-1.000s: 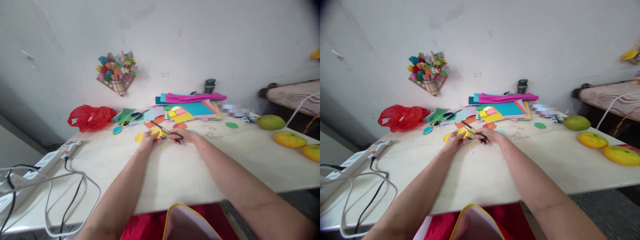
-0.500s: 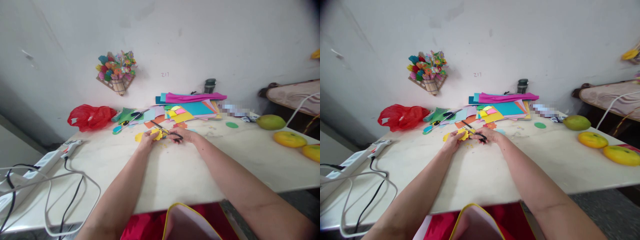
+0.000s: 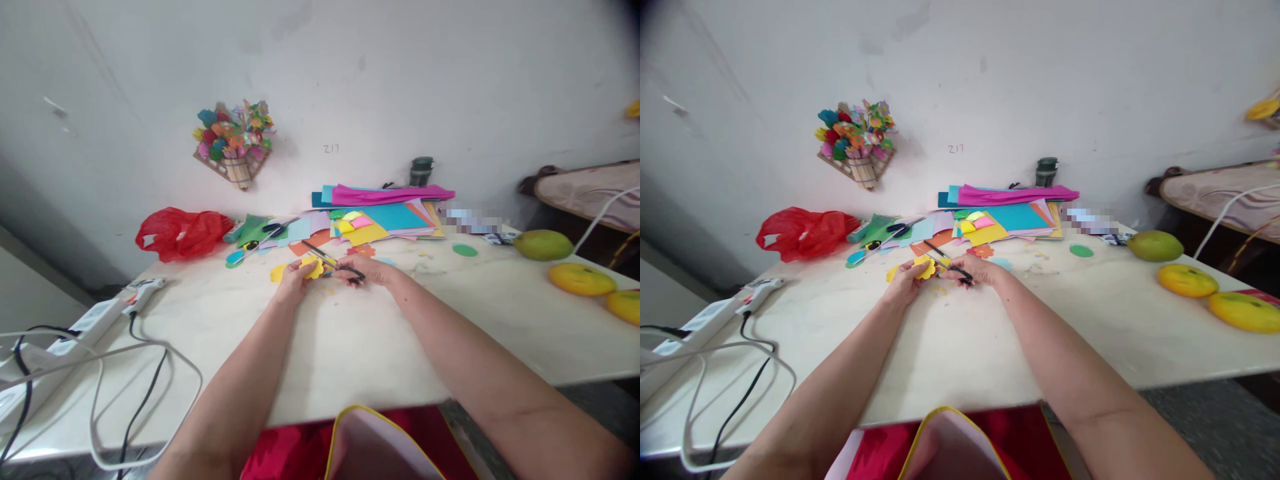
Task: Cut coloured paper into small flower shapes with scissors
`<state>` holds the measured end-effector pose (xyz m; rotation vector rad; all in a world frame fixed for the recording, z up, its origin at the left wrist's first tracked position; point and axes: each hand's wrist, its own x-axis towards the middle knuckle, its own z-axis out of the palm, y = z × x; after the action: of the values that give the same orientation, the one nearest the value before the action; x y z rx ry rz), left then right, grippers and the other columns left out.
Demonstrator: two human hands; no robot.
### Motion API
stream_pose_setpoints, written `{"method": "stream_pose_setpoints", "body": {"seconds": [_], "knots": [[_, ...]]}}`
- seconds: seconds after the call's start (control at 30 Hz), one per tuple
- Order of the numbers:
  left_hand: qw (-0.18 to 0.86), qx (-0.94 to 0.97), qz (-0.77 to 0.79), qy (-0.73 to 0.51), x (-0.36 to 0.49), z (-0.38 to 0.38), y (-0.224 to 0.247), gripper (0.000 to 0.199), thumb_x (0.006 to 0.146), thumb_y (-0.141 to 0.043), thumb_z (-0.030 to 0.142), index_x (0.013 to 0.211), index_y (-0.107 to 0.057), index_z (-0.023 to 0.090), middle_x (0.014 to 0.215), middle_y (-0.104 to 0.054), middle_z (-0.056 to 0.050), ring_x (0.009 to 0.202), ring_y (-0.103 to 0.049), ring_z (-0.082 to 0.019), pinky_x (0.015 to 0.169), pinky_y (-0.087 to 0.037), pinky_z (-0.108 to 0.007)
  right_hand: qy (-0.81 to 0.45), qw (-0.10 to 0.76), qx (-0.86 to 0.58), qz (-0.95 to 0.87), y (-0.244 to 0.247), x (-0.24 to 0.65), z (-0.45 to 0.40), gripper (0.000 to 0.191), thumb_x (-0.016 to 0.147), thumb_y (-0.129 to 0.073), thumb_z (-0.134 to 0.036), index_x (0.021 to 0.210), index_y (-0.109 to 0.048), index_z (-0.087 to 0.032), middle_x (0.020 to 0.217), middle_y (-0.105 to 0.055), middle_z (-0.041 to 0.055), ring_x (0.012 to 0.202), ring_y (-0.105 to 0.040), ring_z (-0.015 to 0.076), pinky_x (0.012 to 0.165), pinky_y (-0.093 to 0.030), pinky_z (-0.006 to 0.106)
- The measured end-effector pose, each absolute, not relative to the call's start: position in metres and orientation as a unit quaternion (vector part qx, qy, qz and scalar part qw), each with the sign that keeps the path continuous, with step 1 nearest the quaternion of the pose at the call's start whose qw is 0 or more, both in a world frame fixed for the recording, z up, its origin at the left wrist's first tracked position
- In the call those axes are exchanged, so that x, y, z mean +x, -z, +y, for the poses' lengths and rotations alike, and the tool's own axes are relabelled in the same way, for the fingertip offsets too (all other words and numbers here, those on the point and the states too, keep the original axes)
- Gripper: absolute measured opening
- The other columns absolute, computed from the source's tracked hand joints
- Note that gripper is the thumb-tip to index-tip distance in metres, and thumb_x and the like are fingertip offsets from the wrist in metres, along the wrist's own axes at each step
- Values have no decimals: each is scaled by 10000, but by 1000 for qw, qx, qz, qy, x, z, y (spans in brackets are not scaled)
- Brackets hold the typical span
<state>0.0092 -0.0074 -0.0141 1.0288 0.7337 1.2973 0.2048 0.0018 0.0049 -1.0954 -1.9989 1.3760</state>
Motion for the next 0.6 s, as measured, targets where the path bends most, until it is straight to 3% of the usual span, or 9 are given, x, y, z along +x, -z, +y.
{"method": "stream_pose_setpoints", "body": {"seconds": [0.6], "knots": [[609, 452, 316, -570, 7, -2, 20, 308, 575, -779, 254, 809, -687, 77, 801, -707, -116, 680, -655, -179, 692, -504, -285, -500, 238, -408, -726, -7, 203, -1, 239, 717, -654, -357, 728, -552, -141, 500, -543, -40, 361, -470, 48, 313, -261, 160]]}}
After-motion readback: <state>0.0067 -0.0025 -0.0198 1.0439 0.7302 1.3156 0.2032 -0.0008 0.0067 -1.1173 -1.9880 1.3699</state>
